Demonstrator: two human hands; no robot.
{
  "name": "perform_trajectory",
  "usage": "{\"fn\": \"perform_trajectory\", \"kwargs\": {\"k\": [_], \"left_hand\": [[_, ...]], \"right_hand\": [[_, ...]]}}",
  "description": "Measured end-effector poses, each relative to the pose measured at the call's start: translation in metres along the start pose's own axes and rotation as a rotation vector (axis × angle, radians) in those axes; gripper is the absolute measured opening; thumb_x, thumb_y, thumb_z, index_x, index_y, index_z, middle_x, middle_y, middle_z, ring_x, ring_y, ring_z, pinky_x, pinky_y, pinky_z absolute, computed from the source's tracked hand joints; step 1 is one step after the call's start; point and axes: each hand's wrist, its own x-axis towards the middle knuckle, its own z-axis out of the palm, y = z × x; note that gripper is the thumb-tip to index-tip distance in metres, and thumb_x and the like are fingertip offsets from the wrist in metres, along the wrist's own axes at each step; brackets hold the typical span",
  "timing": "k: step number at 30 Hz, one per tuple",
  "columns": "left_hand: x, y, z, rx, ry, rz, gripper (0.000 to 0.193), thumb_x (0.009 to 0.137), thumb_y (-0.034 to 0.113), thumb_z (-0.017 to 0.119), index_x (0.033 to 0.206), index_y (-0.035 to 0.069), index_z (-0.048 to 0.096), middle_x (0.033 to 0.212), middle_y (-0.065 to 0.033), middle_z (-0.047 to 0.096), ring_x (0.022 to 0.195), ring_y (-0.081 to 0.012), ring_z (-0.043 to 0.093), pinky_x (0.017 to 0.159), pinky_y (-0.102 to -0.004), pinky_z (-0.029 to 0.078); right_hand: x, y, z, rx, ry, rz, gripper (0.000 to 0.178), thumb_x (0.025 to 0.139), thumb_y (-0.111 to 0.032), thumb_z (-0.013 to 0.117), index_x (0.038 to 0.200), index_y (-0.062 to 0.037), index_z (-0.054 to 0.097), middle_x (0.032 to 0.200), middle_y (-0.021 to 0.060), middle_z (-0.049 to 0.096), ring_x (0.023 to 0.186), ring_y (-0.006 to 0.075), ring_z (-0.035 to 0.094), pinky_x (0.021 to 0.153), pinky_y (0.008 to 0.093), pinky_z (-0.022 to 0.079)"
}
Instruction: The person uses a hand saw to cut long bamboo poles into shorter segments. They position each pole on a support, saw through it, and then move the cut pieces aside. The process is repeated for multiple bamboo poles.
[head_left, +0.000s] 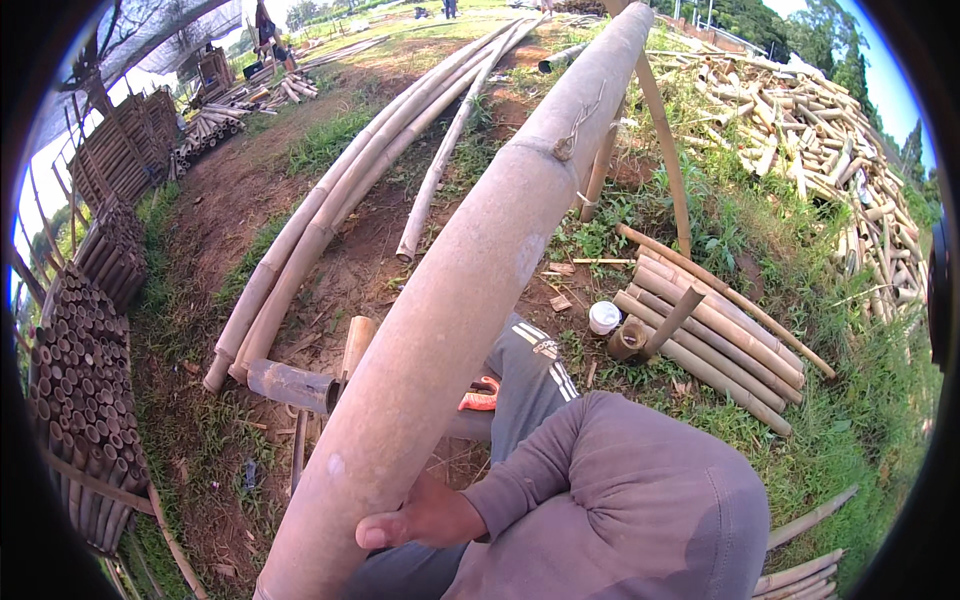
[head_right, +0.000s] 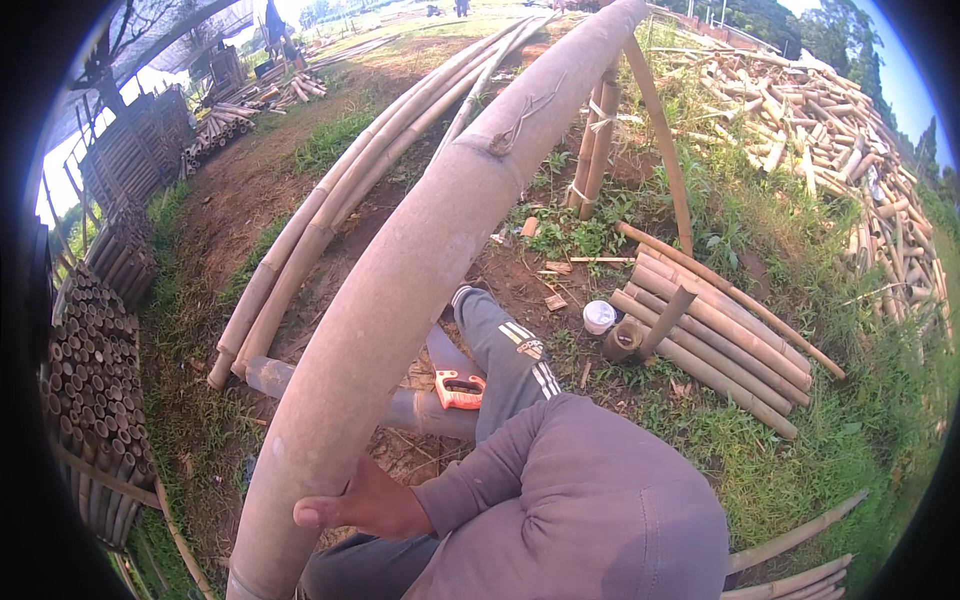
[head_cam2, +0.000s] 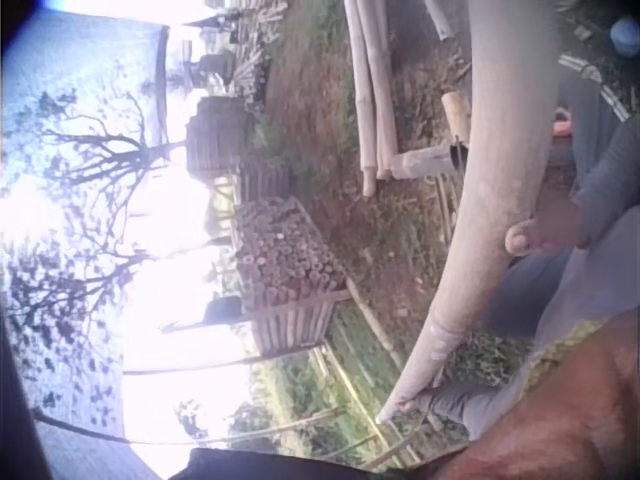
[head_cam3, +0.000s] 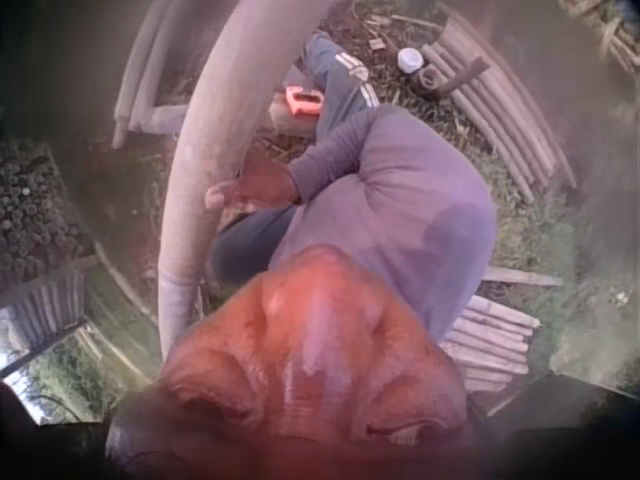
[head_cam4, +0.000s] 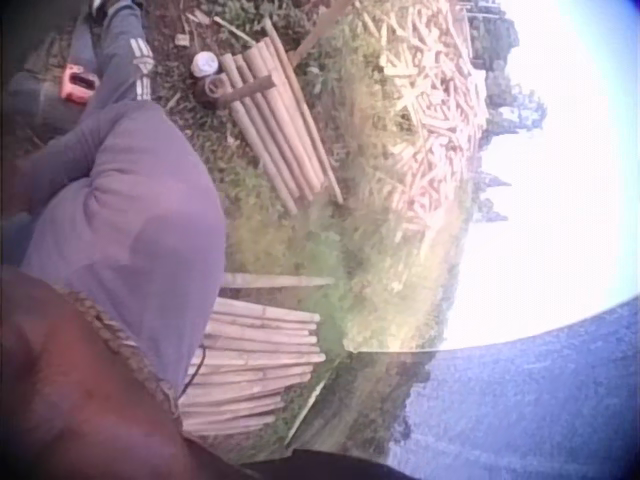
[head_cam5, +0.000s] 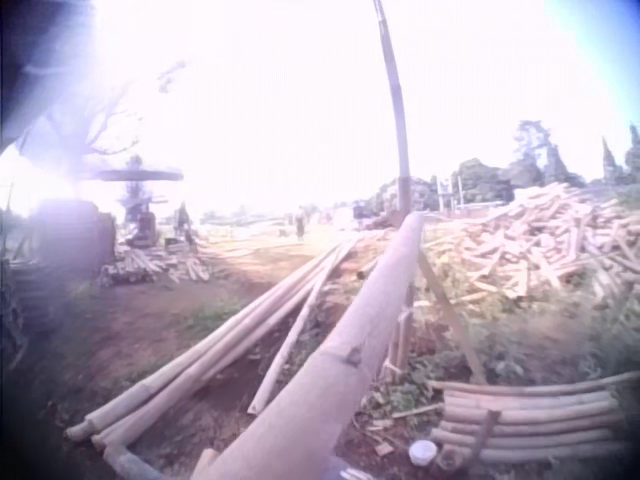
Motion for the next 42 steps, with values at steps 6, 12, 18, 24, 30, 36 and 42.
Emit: {"fn": "perform_trajectory", "kwargs": {"k": [6,12,18,24,30,36,42], "left_hand": [[0.028,0.045,-0.053,-0.101,0.069,0.058,0.074,0.097,0.05,0.063,0.152,0.002,0.05,0.149,-0.0246,0.059,0.137,-0.0465,0.058,0.117,-0.0675,0.045],[0.087,0.03,-0.083,-0.599,0.065,-0.049,0.081,0.089,0.048,0.071,0.154,0.004,0.051,0.156,-0.0225,0.055,0.145,-0.0445,0.052,0.122,-0.0641,0.04],[0.068,-0.061,-0.027,-0.581,0.033,-0.097,0.071,0.087,0.048,0.076,0.149,0.02,0.058,0.149,-0.0121,0.063,0.136,-0.0397,0.061,0.114,-0.0723,0.044],[0.083,-0.169,0.02,-0.411,-0.029,-0.349,0.061,0.089,0.05,0.081,0.139,0.022,0.062,0.138,-0.0088,0.069,0.123,-0.0372,0.069,0.104,-0.0706,0.053],[0.064,-0.206,0.072,-0.186,0.072,-0.38,0.059,0.087,0.051,0.088,0.133,0.023,0.063,0.13,-0.0058,0.072,0.111,-0.0341,0.074,0.094,-0.0646,0.06],[0.064,-0.207,0.079,-0.172,0.12,-0.381,0.052,0.094,0.045,0.083,0.134,0.021,0.06,0.122,-0.0063,0.075,0.103,-0.0345,0.077,0.091,-0.0658,0.061],[0.04,-0.196,0.105,-0.13,0.141,-0.424,0.057,0.094,0.043,0.082,0.14,0.021,0.057,0.131,-0.0077,0.072,0.113,-0.0356,0.074,0.096,-0.0705,0.056]], "right_hand": [[0.048,0.035,0.029,0.002,-0.313,0.127,0.105,0.082,-0.041,0.098,0.157,-0.0025,0.036,0.144,0.0155,0.058,0.137,0.0277,0.058,0.113,0.0449,0.051],[0.145,0.052,-0.012,-0.112,-0.157,-0.151,0.076,0.094,-0.035,0.086,0.149,0.0005,0.047,0.136,0.0142,0.062,0.125,0.0257,0.064,0.109,0.044,0.053],[0.223,0.068,-0.091,-0.23,0.231,0.09,0.084,0.087,-0.054,0.087,0.15,-0.0104,0.052,0.142,0.0094,0.062,0.133,0.028,0.061,0.113,0.0526,0.047],[0.283,0.092,-0.25,-0.447,0.63,0.438,0.085,0.082,-0.066,0.087,0.143,-0.0158,0.055,0.129,0.0101,0.062,0.114,0.0285,0.061,0.095,0.045,0.047],[0.277,0.081,-0.329,-0.698,0.633,0.553,0.072,0.094,-0.063,0.077,0.139,-0.0107,0.058,0.116,0.0129,0.072,0.095,0.0273,0.072,0.084,0.0388,0.052],[0.177,0.141,-0.268,-1.782,-0.579,0.087,0.024,0.094,-0.027,0.081,0.104,-0.0058,0.075,0.097,0.0146,0.078,0.09,0.0349,0.075,0.09,0.0475,0.057],[0.176,0.271,-0.242,-1.933,-1.184,-0.314,0.057,0.098,-0.021,0.06,0.152,-0.0015,0.055,0.152,0.0195,0.058,0.141,0.0362,0.056,0.12,0.0518,0.043]]}}
